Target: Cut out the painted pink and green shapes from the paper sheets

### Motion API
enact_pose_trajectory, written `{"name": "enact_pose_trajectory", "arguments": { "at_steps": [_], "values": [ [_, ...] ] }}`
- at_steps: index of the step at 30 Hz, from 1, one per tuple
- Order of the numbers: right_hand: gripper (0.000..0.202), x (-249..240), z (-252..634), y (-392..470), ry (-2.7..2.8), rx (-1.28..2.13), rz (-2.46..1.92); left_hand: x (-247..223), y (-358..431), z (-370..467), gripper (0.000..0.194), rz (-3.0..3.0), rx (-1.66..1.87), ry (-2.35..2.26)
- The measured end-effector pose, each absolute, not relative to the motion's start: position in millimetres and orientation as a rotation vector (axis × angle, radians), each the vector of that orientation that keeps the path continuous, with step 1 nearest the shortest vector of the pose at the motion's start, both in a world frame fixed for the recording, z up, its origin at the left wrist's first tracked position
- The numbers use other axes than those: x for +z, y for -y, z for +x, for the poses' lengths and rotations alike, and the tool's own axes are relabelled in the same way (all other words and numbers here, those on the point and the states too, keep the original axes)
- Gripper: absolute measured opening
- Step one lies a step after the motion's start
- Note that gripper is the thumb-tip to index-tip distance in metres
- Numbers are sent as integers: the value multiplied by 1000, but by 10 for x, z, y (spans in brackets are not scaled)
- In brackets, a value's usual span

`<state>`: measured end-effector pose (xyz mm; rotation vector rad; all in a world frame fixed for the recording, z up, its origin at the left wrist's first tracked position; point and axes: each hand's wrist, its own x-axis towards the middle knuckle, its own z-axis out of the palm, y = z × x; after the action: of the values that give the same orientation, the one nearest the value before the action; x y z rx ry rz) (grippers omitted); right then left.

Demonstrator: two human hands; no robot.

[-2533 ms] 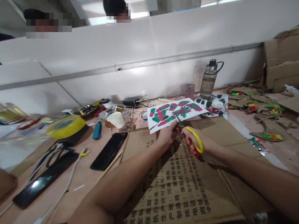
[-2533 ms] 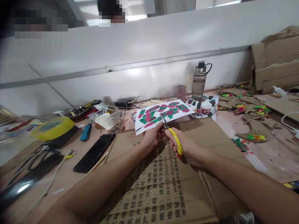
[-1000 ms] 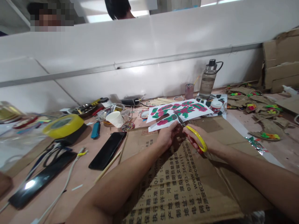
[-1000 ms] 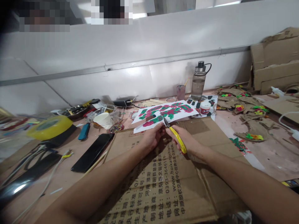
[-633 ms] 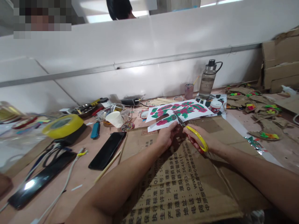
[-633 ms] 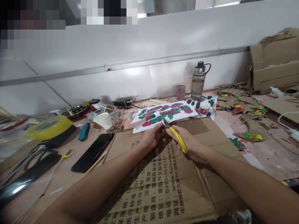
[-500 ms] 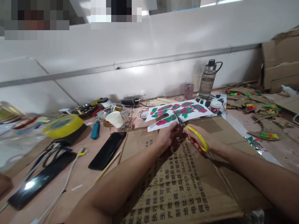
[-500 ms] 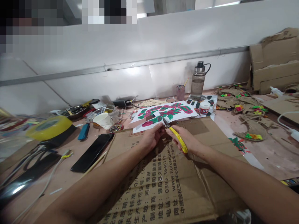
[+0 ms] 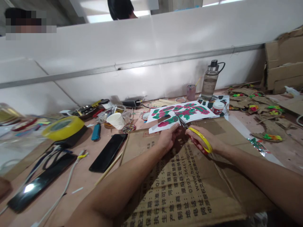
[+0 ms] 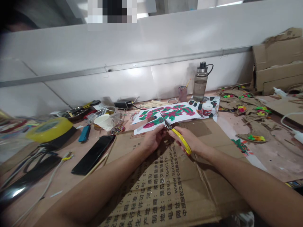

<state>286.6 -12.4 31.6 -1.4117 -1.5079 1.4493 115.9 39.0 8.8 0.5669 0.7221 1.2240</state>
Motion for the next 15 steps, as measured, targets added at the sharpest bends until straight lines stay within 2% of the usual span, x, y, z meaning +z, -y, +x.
{"name": "enact_pose_trajectory", "arguments": {
  "at_steps": [9,15],
  "values": [
    [63,361,2919,98,1562,1488,-1369,78,-375,1132,33,595,1220,-694],
    [59,383,2946,76,1592,1482,-1353,60,-388,1117,28,607,1206,-697]
  ]
}}
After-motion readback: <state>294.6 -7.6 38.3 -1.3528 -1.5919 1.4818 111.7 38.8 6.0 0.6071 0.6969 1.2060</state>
